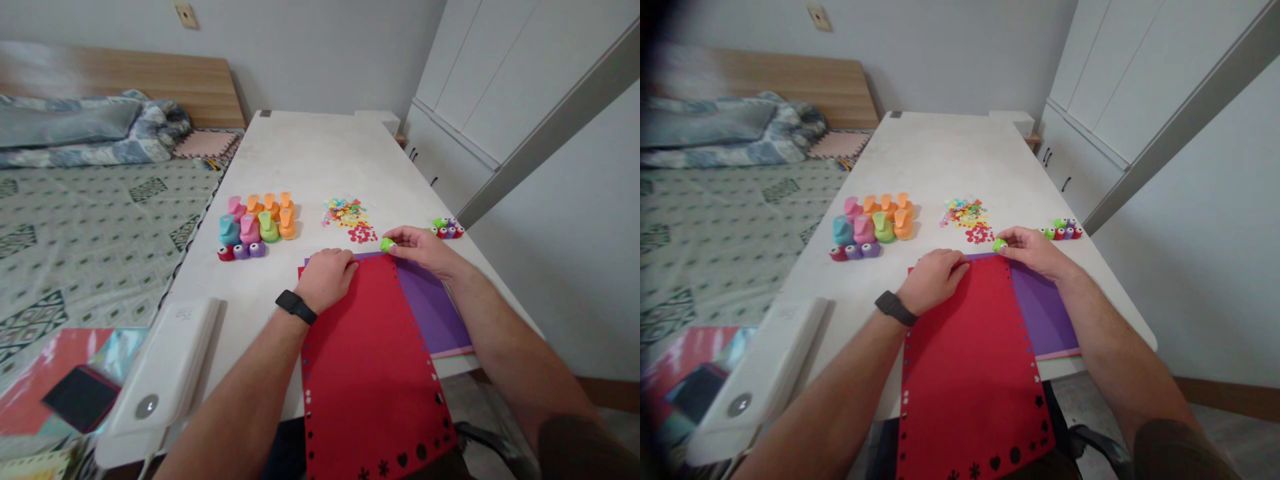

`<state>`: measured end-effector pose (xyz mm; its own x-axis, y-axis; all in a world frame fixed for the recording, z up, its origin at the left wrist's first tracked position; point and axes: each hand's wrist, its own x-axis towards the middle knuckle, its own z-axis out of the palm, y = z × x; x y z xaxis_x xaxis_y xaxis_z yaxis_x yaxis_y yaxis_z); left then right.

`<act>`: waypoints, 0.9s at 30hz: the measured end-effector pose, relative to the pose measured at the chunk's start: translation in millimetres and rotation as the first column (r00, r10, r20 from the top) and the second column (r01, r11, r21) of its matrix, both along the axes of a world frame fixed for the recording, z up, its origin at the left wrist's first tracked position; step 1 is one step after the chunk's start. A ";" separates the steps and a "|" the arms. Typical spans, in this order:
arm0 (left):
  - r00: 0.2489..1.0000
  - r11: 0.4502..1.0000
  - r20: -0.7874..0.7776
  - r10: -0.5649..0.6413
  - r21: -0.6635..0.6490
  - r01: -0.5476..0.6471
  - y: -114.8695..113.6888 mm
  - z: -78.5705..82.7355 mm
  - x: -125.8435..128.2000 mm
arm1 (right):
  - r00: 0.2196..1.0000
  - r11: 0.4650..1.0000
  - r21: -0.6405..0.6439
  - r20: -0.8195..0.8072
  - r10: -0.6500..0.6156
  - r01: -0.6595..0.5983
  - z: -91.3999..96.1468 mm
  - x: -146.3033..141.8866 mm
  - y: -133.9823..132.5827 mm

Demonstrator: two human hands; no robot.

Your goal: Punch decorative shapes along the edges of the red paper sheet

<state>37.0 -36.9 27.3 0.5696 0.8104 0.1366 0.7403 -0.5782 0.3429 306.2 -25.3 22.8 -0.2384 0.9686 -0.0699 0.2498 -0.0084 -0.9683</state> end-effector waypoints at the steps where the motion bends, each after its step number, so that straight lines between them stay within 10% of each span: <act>1: 1.000 1.000 0.000 0.000 0.001 0.000 0.0 -0.1 0.0 | 1.000 1.000 -0.003 -0.003 0.004 -0.004 0.2 0.0 -0.1; 27: 1.000 1.000 0.006 0.007 0.014 -0.007 0.2 -0.4 -0.2 | 0.999 0.999 -0.041 -0.033 0.030 -0.031 2.5 -0.5 -2.2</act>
